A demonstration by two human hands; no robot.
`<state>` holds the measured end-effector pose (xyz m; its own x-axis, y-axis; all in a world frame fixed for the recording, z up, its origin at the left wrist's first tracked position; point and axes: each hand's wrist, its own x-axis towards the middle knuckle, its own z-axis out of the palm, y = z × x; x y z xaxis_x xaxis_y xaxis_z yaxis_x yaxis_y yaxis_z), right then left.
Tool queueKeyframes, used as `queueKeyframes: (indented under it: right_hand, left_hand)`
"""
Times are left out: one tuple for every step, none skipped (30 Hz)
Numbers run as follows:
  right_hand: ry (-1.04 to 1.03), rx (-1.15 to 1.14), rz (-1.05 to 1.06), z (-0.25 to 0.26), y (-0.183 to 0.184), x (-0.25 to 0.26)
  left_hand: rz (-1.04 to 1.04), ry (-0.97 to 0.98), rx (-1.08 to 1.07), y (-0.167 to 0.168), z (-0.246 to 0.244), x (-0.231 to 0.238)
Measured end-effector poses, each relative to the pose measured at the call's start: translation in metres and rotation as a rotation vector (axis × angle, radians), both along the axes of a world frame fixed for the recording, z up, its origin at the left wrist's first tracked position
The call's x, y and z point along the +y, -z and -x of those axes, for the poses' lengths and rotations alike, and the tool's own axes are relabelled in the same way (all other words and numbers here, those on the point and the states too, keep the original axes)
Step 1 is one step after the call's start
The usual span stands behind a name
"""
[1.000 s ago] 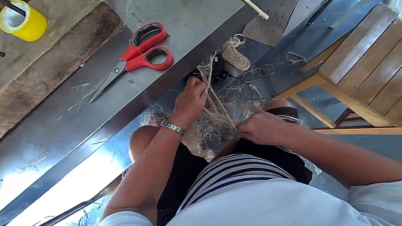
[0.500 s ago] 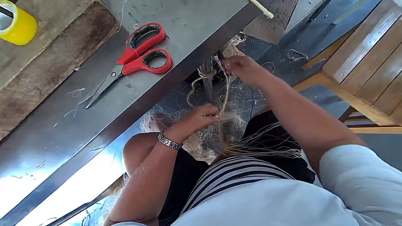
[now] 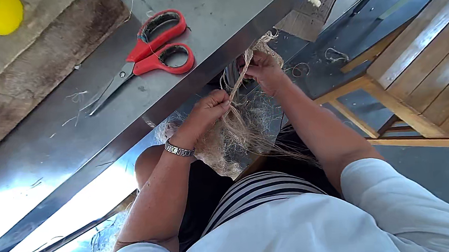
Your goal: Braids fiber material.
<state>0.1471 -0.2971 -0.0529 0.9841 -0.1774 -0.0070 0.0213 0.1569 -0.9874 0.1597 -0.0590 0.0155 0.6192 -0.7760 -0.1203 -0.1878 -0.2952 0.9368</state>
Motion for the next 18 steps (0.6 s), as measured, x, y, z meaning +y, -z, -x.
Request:
queueKeyframes:
  right_hand:
    - [0.014,-0.026,0.055,-0.004,-0.004,0.001]
    - [0.051,-0.047,0.081,-0.01,-0.009,0.002]
    - [0.101,-0.067,0.06,-0.017,-0.016,0.005]
    - [0.138,-0.078,0.014,-0.023,-0.024,0.008]
    - [0.159,-0.078,-0.037,-0.028,-0.03,0.011]
    - [0.157,-0.065,-0.075,-0.032,-0.035,0.013]
    - [0.129,-0.047,-0.085,-0.035,-0.038,0.015]
    - [0.094,-0.035,-0.074,-0.039,-0.039,0.016]
    - [0.054,-0.018,-0.073,-0.042,-0.038,0.017]
    - [0.036,-0.003,-0.083,-0.045,-0.037,0.019]
    - [0.011,0.004,-0.108,-0.046,-0.035,0.019]
    - [-0.015,0.002,-0.135,-0.046,-0.033,0.019]
    - [-0.018,0.004,-0.153,-0.046,-0.033,0.02]
    - [-0.025,0.002,-0.179,-0.045,-0.032,0.021]
    - [-0.016,-0.009,-0.196,-0.045,-0.03,0.022]
    - [-0.006,-0.023,-0.208,-0.045,-0.028,0.023]
    - [0.025,-0.026,-0.192,-0.043,-0.026,0.025]
    - [0.085,-0.024,-0.145,-0.038,-0.025,0.029]
  left_hand:
    - [-0.03,0.012,-0.074,0.001,-0.001,-0.003]
    - [-0.068,0.016,-0.171,0.003,-0.004,-0.006]
    - [-0.107,0.008,-0.271,0.005,-0.007,-0.009]
    - [-0.15,-0.02,-0.354,0.005,-0.01,-0.011]
    - [-0.204,-0.061,-0.417,0.003,-0.013,-0.013]
    - [-0.261,-0.109,-0.444,0.001,-0.016,-0.017]
    - [-0.315,-0.156,-0.435,0.0,-0.02,-0.021]
    - [-0.344,-0.205,-0.392,0.002,-0.024,-0.026]
    - [-0.362,-0.244,-0.318,0.005,-0.028,-0.03]
    - [-0.374,-0.278,-0.255,0.007,-0.031,-0.035]
    - [-0.373,-0.301,-0.204,0.008,-0.033,-0.039]
    - [-0.363,-0.306,-0.155,0.007,-0.032,-0.042]
    - [-0.337,-0.293,-0.096,0.004,-0.031,-0.045]
    - [-0.295,-0.273,-0.029,0.003,-0.03,-0.046]
    - [-0.25,-0.259,0.028,0.002,-0.03,-0.047]
    - [-0.202,-0.258,0.078,0.004,-0.03,-0.046]
    - [-0.162,-0.267,0.119,0.005,-0.03,-0.044]
    - [-0.132,-0.284,0.158,0.006,-0.029,-0.043]
